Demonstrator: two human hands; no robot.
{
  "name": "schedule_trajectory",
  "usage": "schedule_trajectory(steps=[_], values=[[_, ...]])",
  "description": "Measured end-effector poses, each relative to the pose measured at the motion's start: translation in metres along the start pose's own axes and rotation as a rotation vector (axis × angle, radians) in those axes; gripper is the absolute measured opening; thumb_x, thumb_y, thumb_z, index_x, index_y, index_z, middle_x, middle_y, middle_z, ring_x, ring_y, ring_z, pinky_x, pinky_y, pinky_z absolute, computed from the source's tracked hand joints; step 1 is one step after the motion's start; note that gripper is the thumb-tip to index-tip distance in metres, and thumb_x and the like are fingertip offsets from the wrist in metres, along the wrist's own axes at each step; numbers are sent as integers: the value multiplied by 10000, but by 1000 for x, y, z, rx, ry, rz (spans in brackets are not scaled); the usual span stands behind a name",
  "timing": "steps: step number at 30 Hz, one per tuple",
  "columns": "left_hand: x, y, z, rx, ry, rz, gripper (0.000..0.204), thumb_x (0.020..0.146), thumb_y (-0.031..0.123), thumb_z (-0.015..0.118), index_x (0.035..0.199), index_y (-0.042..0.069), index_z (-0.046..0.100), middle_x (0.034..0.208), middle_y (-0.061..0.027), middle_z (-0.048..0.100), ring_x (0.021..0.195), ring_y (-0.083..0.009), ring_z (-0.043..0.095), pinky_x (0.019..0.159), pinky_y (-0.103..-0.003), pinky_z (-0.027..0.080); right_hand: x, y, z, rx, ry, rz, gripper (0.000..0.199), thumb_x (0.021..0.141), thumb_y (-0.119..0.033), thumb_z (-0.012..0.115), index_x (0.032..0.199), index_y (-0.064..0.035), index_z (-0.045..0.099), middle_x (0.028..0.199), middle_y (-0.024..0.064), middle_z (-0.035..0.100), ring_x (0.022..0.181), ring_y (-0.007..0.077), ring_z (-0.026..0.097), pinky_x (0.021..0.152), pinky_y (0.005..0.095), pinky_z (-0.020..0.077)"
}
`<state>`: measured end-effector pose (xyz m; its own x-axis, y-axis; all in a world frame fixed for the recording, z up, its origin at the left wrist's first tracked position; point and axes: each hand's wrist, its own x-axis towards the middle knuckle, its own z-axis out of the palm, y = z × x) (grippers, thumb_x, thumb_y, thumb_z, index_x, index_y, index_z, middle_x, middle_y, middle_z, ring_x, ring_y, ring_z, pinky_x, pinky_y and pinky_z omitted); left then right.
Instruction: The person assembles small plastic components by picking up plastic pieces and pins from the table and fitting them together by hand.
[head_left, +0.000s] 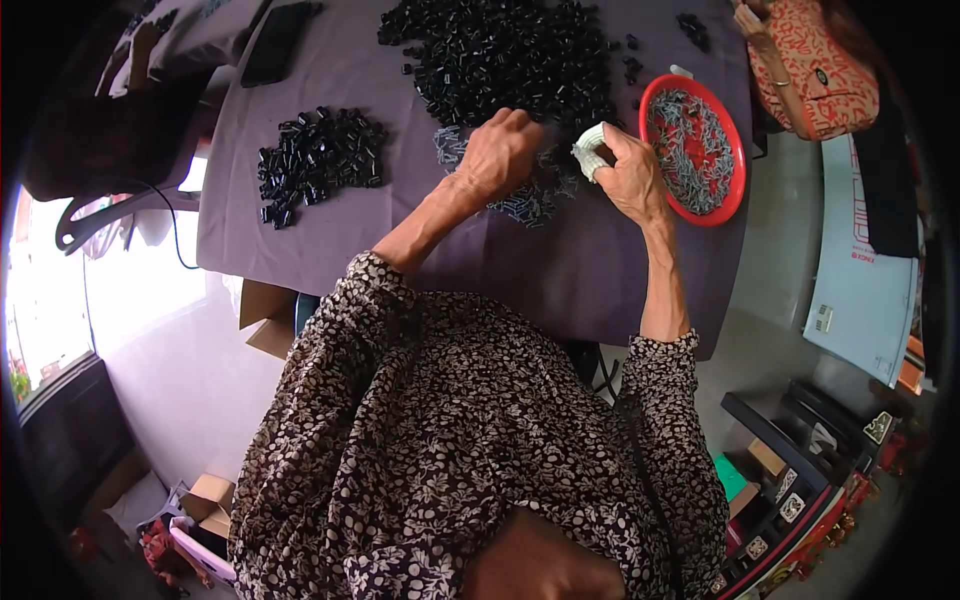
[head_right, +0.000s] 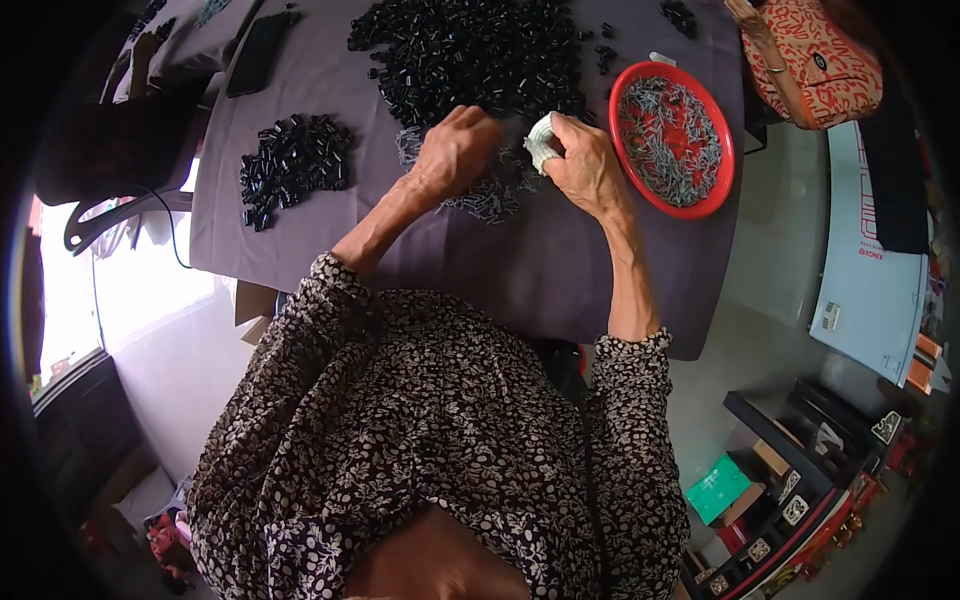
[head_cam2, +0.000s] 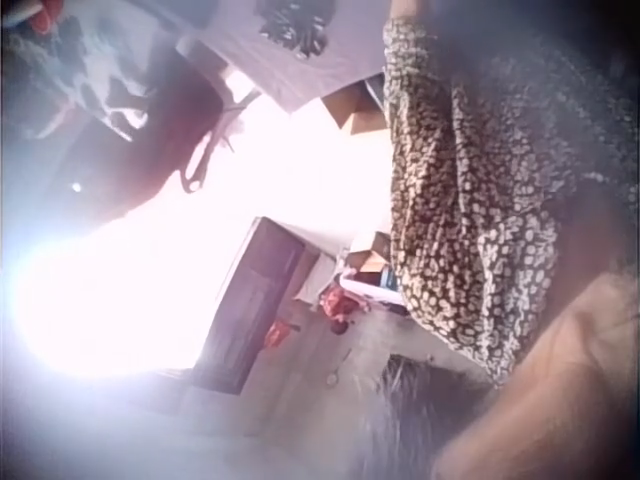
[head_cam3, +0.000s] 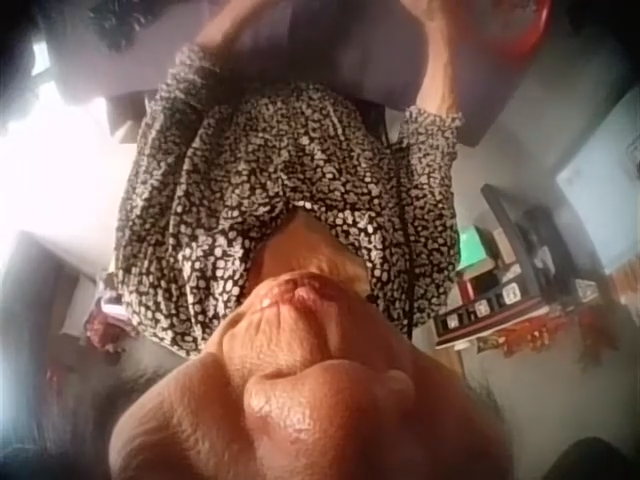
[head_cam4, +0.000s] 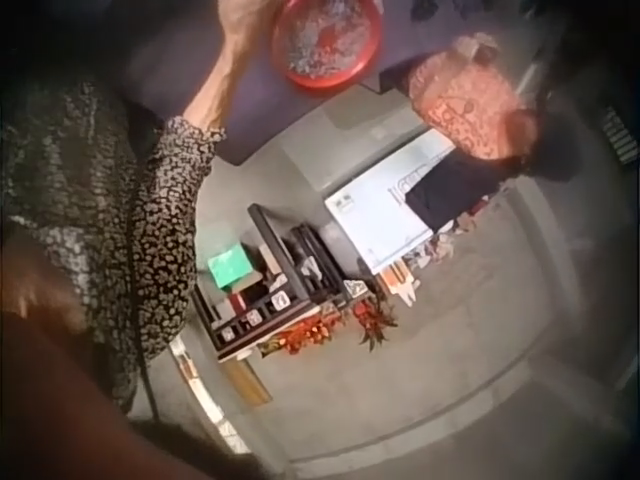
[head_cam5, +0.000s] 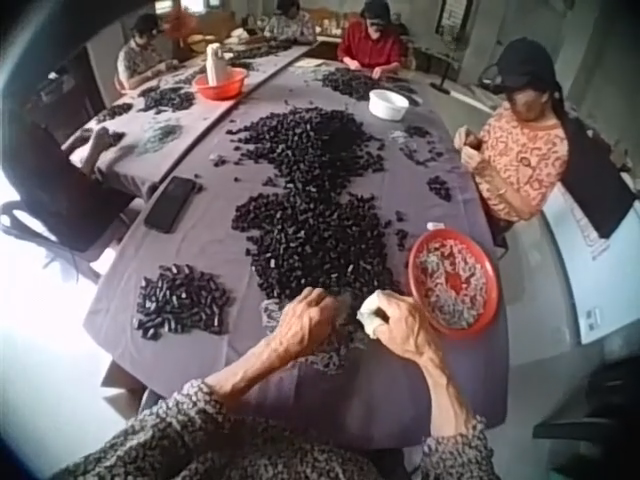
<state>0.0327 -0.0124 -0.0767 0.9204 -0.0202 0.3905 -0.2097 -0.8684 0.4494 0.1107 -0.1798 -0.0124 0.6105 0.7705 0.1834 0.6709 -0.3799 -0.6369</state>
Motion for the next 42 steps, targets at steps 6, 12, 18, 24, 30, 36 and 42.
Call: schedule_trajectory(steps=[6, 12, 18, 24, 30, 36, 42], values=[[-3, 9, -36, -1279, -11, -660, 176, 836, 113, 590, 950, -21, 590, 852, -71, 634, 772, -115, 595, 710, -241, 479, 17, -25, -1, -194, -4, -175, 126, 703, -7, 591, 808, 9, 522, 754, 129, 572, 713, 302, 565, 618, 371, 449], [-10, 22, -47, -1467, 117, -640, 165, 791, 63, 619, 922, -34, 587, 783, -59, 613, 672, -105, 568, 651, -233, 480, 28, -49, 1, -343, -85, -328, 120, 682, -9, 583, 756, 5, 490, 746, 133, 549, 712, 310, 536, 646, 392, 442], [-9, 25, -50, -1558, 178, -625, 148, 806, 50, 606, 932, -21, 576, 801, -67, 611, 719, -129, 587, 701, -261, 495, 24, -48, 4, -227, 57, -318, 148, 683, -3, 580, 829, 0, 553, 762, 131, 574, 733, 311, 563, 631, 360, 457], [-9, 30, -58, -1712, 235, -559, 154, 798, 63, 624, 917, -25, 583, 777, -75, 622, 689, -136, 602, 680, -266, 502, 16, -53, 4, 233, 185, -29, 179, 735, 5, 562, 906, -18, 611, 749, 62, 637, 646, 118, 583, 589, 253, 452], [-9, 32, -64, -1665, 232, -504, 187, 835, 47, 584, 1008, -24, 587, 817, -96, 634, 751, -160, 613, 747, -309, 513, 19, -60, -9, 65, 203, -159, 170, 722, 6, 585, 889, -23, 607, 756, 70, 633, 652, 162, 602, 595, 270, 461], [-11, 34, -68, -1497, 213, -498, 198, 835, 67, 595, 1008, -27, 604, 805, -89, 644, 764, -148, 617, 747, -284, 510, 22, -62, -8, -90, 209, -271, 162, 702, -6, 622, 861, -23, 592, 756, 94, 604, 668, 257, 594, 599, 315, 459], [-12, 33, -68, -1333, 198, -510, 193, 834, 99, 594, 976, -30, 623, 793, -59, 644, 730, -104, 599, 710, -239, 496, 28, -71, -13, -279, 158, -452, 163, 651, 21, 620, 781, 8, 522, 718, 125, 524, 663, 300, 535, 593, 374, 432]])
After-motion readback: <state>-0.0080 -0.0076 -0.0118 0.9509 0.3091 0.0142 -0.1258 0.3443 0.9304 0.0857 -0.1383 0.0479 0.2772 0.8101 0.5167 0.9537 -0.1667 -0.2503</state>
